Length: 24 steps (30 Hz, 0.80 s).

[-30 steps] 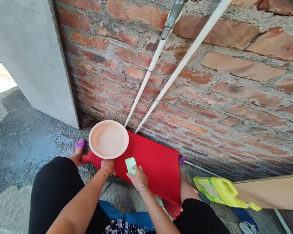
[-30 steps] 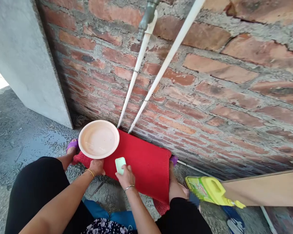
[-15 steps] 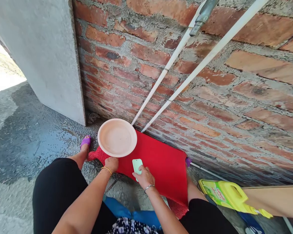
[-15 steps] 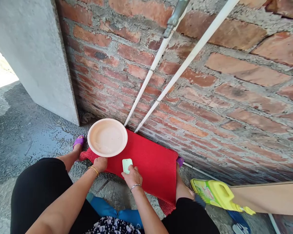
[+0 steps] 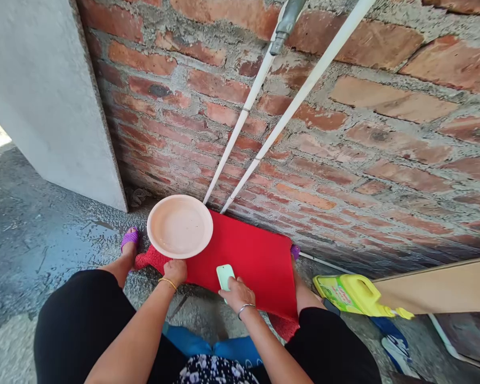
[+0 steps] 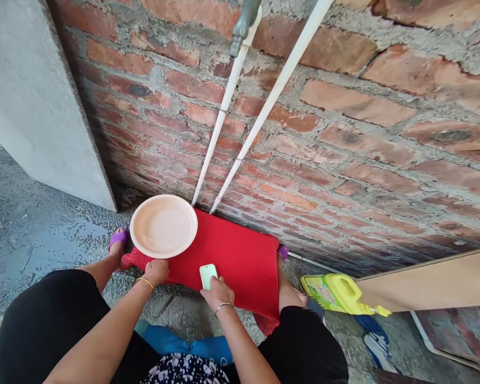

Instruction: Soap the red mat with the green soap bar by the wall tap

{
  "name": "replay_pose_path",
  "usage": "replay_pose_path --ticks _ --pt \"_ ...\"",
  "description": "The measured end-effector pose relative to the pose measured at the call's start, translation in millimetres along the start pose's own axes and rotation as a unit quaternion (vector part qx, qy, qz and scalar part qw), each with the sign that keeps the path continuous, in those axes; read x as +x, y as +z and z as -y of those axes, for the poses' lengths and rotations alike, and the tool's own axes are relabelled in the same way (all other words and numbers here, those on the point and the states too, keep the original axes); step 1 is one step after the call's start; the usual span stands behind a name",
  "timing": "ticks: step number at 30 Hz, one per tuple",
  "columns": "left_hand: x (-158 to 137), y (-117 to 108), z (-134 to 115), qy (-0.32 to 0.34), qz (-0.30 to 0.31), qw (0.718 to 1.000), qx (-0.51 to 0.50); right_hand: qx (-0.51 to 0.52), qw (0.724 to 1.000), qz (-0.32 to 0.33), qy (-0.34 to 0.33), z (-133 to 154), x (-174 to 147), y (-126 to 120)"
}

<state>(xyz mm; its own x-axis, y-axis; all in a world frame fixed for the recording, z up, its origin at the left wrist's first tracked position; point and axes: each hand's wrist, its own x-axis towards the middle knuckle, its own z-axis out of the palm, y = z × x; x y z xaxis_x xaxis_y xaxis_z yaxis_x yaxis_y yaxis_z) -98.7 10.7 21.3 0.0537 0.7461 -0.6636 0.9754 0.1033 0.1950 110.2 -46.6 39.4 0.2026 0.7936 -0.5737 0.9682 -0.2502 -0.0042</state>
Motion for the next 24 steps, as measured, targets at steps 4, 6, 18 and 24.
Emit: replay_pose_path --ticks 4,6,18,24 --pt "2 1 -4 0.011 0.006 1.0 0.003 0.046 0.999 -0.006 0.024 5 10 -4" --pt "1 0 -5 0.015 0.006 1.0 0.007 0.066 0.998 -0.014 0.007 28 16 -5" --pt "5 7 -10 0.037 0.007 0.999 0.037 0.066 0.996 -0.014 0.062 -11 30 -18" --pt "6 7 -19 0.051 0.017 0.998 0.028 0.085 0.984 -0.021 0.152 -90 28 -26"
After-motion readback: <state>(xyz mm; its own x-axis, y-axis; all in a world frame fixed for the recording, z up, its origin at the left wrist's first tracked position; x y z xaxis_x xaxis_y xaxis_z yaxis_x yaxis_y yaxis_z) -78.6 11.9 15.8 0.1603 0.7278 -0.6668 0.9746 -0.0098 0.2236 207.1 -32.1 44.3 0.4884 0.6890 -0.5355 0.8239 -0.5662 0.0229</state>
